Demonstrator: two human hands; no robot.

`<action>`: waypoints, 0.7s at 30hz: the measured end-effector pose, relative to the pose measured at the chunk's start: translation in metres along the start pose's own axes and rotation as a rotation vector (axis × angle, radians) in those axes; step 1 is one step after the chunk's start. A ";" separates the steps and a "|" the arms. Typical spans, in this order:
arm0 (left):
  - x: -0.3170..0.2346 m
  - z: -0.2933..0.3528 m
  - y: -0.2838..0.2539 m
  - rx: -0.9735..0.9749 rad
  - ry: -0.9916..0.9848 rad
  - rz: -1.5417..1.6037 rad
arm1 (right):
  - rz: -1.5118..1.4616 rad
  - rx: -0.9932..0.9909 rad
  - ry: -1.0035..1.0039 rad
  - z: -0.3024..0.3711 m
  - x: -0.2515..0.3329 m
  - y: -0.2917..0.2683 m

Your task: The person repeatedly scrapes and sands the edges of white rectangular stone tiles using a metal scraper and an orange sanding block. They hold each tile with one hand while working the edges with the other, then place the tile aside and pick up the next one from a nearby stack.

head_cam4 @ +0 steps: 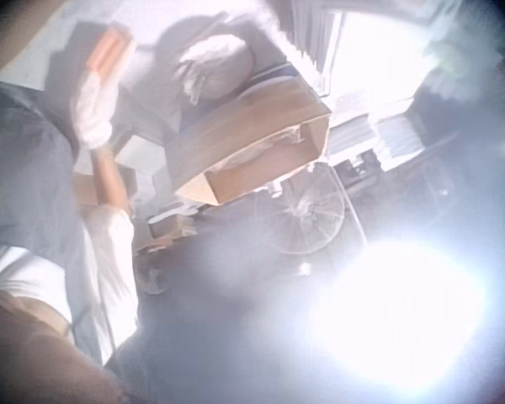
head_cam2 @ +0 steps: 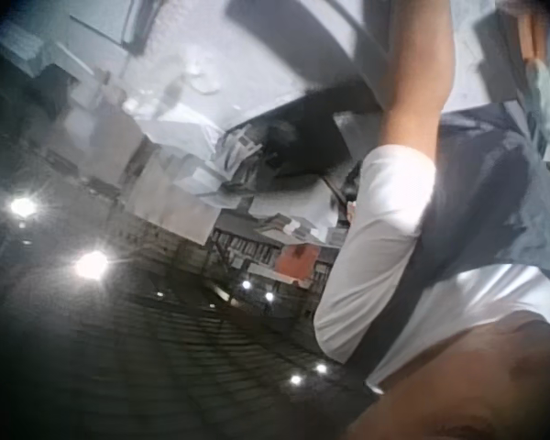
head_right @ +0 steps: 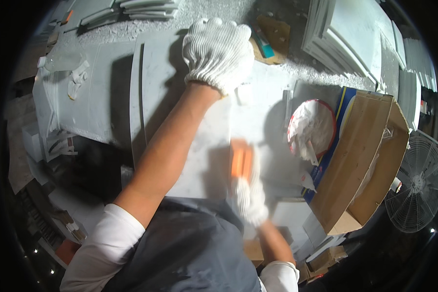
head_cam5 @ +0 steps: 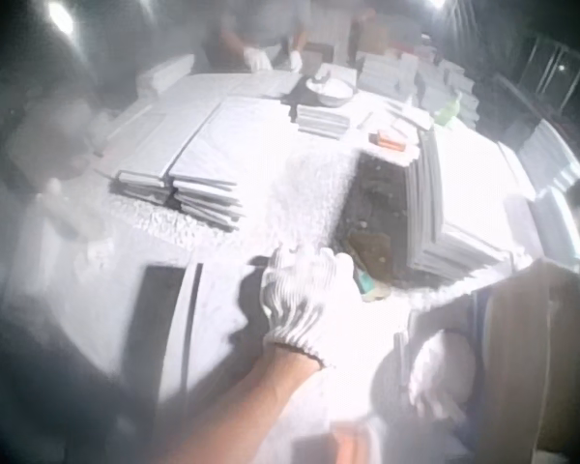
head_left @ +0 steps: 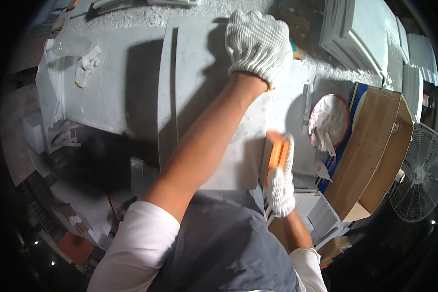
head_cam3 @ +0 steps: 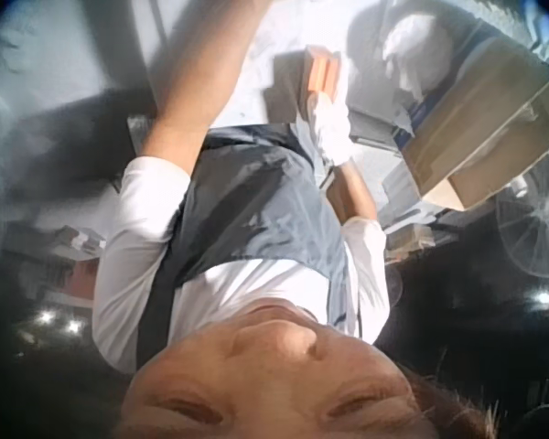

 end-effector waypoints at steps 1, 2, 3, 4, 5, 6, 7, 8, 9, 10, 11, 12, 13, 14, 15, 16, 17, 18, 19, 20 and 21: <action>0.001 0.001 -0.001 -0.012 -0.010 -0.004 | -0.049 0.002 -0.128 0.005 0.012 -0.001; 0.003 0.005 0.006 0.104 -0.037 0.000 | -0.104 0.025 -0.154 0.012 0.015 0.000; 0.001 0.006 0.002 0.060 -0.047 -0.020 | -0.123 0.052 -0.181 0.010 0.016 0.001; 0.000 0.008 -0.001 0.040 -0.052 0.081 | -0.100 0.030 -0.055 0.015 0.006 -0.001; 0.001 0.007 -0.010 -0.064 -0.044 0.170 | -0.119 -0.008 -0.002 0.002 -0.002 -0.003; -0.001 0.007 -0.008 -0.026 -0.018 0.106 | 0.000 0.017 0.077 -0.011 -0.012 -0.003; -0.002 0.006 -0.006 0.013 0.009 0.036 | -0.008 -0.004 0.036 -0.005 -0.011 -0.001; -0.002 0.003 -0.003 0.045 0.042 -0.034 | -0.023 0.012 0.148 -0.013 -0.023 0.000; -0.001 0.002 -0.002 0.049 0.047 -0.038 | -0.108 -0.019 0.098 -0.007 -0.022 -0.001; -0.002 0.003 -0.001 0.060 0.039 -0.035 | -0.126 -0.012 -0.107 -0.006 -0.010 0.000; -0.001 0.003 0.001 0.062 0.028 -0.038 | -0.151 0.012 -0.152 -0.005 -0.007 0.000; 0.001 0.004 0.002 0.068 0.000 -0.018 | -0.162 0.026 -0.217 0.002 -0.002 0.003; 0.003 0.004 -0.009 -0.078 -0.044 0.102 | -0.108 0.025 -0.252 -0.003 0.003 -0.002; 0.001 0.007 -0.010 -0.075 -0.042 0.114 | -0.067 0.014 -0.116 0.002 -0.004 0.000; 0.001 0.007 -0.010 -0.082 -0.032 0.123 | -0.095 0.022 0.067 -0.007 -0.015 0.000; 0.001 0.009 -0.010 -0.070 -0.043 0.107 | 0.011 -0.033 -0.044 -0.008 -0.004 -0.002; 0.001 0.009 -0.009 -0.061 -0.051 0.088 | 0.051 -0.072 -0.121 -0.007 0.006 -0.003; 0.003 0.007 -0.008 -0.060 -0.056 0.072 | 0.037 -0.094 -0.136 -0.011 0.010 -0.002; 0.002 0.007 -0.007 -0.059 -0.041 0.074 | -0.066 -0.071 -0.143 -0.006 0.014 -0.001; 0.001 0.007 -0.006 -0.059 -0.037 0.081 | -0.194 -0.008 -0.242 -0.003 0.023 0.004; 0.002 0.007 -0.005 -0.069 -0.037 0.080 | -0.261 0.031 -0.287 0.002 0.027 0.003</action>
Point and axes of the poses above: each hand's wrist, its own z-axis away from the middle knuckle, its own y-axis out of the palm, x = y × z, the point moved 8 cm from there along -z, towards the middle knuckle, and after that the axes turned 7 degrees about -x, right-handed, at the moved point
